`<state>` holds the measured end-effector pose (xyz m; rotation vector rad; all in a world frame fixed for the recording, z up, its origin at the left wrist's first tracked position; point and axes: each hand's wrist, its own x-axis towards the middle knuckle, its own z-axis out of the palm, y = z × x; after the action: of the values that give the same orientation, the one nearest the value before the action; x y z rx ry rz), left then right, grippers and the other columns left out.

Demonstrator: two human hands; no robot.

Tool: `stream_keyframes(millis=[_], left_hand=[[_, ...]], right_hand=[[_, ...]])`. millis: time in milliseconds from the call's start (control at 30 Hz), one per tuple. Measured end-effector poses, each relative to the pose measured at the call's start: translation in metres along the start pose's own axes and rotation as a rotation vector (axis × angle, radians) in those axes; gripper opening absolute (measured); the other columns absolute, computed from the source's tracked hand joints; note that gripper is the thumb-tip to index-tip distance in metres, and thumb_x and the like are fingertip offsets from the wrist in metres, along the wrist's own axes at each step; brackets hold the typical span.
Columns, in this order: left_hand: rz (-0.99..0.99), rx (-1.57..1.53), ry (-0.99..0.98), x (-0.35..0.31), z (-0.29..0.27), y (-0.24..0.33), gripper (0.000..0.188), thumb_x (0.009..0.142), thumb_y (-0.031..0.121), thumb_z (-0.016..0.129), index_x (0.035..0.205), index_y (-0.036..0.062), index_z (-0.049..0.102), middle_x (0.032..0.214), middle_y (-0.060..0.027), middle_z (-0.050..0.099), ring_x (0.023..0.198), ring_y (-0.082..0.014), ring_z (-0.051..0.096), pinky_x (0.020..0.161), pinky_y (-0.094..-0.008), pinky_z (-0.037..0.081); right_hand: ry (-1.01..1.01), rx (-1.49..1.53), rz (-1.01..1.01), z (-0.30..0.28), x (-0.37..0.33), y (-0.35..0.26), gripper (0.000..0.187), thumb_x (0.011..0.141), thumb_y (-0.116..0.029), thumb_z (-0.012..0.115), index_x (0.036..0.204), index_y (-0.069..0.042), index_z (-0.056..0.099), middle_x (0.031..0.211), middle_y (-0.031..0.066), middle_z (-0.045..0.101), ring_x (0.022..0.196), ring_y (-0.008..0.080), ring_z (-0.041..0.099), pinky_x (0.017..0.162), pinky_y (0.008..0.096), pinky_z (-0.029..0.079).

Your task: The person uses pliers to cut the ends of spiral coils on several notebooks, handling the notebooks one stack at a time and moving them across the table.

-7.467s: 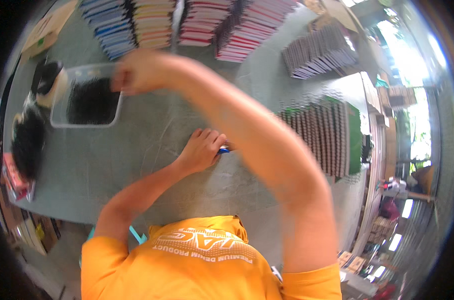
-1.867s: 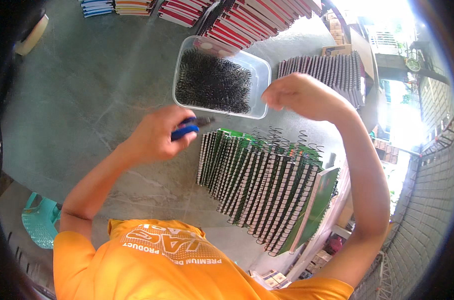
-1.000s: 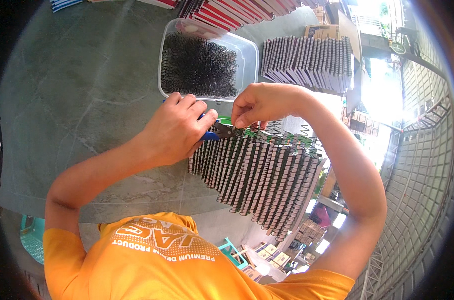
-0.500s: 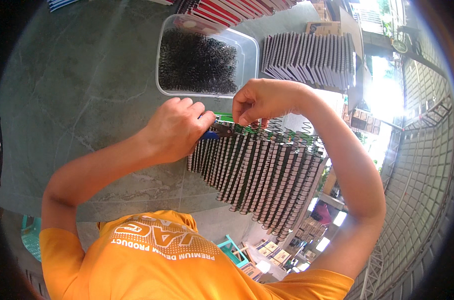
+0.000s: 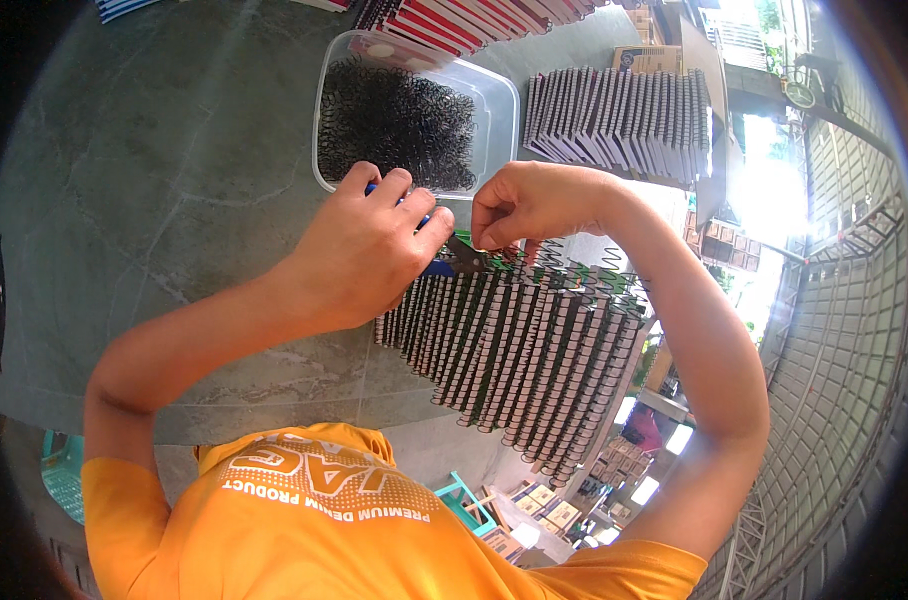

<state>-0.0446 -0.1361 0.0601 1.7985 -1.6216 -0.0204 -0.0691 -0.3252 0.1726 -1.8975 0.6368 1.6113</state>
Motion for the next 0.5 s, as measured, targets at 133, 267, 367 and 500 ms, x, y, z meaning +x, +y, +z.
stream_keyframes(millis=[133, 267, 367, 500], left_hand=[[0.008, 0.006, -0.002, 0.002, 0.004, 0.0, 0.022, 0.074, 0.014, 0.061, 0.094, 0.0062, 0.064, 0.085, -0.0063, 0.061, 0.089, -0.0218, 0.056, 0.08, -0.037, 0.042], [-0.026, -0.088, -0.118, 0.004, 0.01, 0.002, 0.013, 0.076, 0.014, 0.059, 0.086, 0.0074, 0.061, 0.081, -0.0059, 0.06, 0.085, -0.0216, 0.057, 0.077, -0.0353, 0.043], [-0.064, -0.145, -0.119, 0.002, 0.012, 0.002, 0.015, 0.074, 0.014, 0.061, 0.087, 0.0072, 0.061, 0.082, -0.0064, 0.06, 0.085, -0.0219, 0.057, 0.077, -0.0354, 0.043], [-0.075, -0.092, -0.064, -0.002, 0.009, 0.0, 0.028, 0.067, 0.013, 0.067, 0.093, 0.0061, 0.062, 0.086, -0.007, 0.059, 0.089, -0.0224, 0.056, 0.079, -0.0368, 0.042]], right_hand=[[0.028, 0.049, -0.001, 0.001, 0.0, 0.002, 0.019, 0.086, -0.017, 0.063, 0.096, 0.0, 0.067, 0.083, 0.0046, 0.065, 0.075, 0.0108, 0.061, 0.063, 0.0266, 0.057], [-0.014, -0.039, -0.017, -0.001, 0.0, 0.004, 0.018, 0.085, -0.014, 0.064, 0.096, 0.0, 0.067, 0.083, 0.0041, 0.065, 0.075, 0.0103, 0.061, 0.065, 0.0264, 0.056], [-0.049, -0.019, -0.049, -0.003, 0.001, 0.006, 0.018, 0.085, -0.012, 0.064, 0.097, 0.0, 0.067, 0.084, 0.0041, 0.065, 0.075, 0.0104, 0.061, 0.066, 0.026, 0.056], [-0.023, 0.042, -0.007, -0.003, -0.001, 0.007, 0.019, 0.085, -0.011, 0.064, 0.099, 0.001, 0.067, 0.086, 0.0045, 0.066, 0.075, 0.0107, 0.061, 0.065, 0.0258, 0.055]])
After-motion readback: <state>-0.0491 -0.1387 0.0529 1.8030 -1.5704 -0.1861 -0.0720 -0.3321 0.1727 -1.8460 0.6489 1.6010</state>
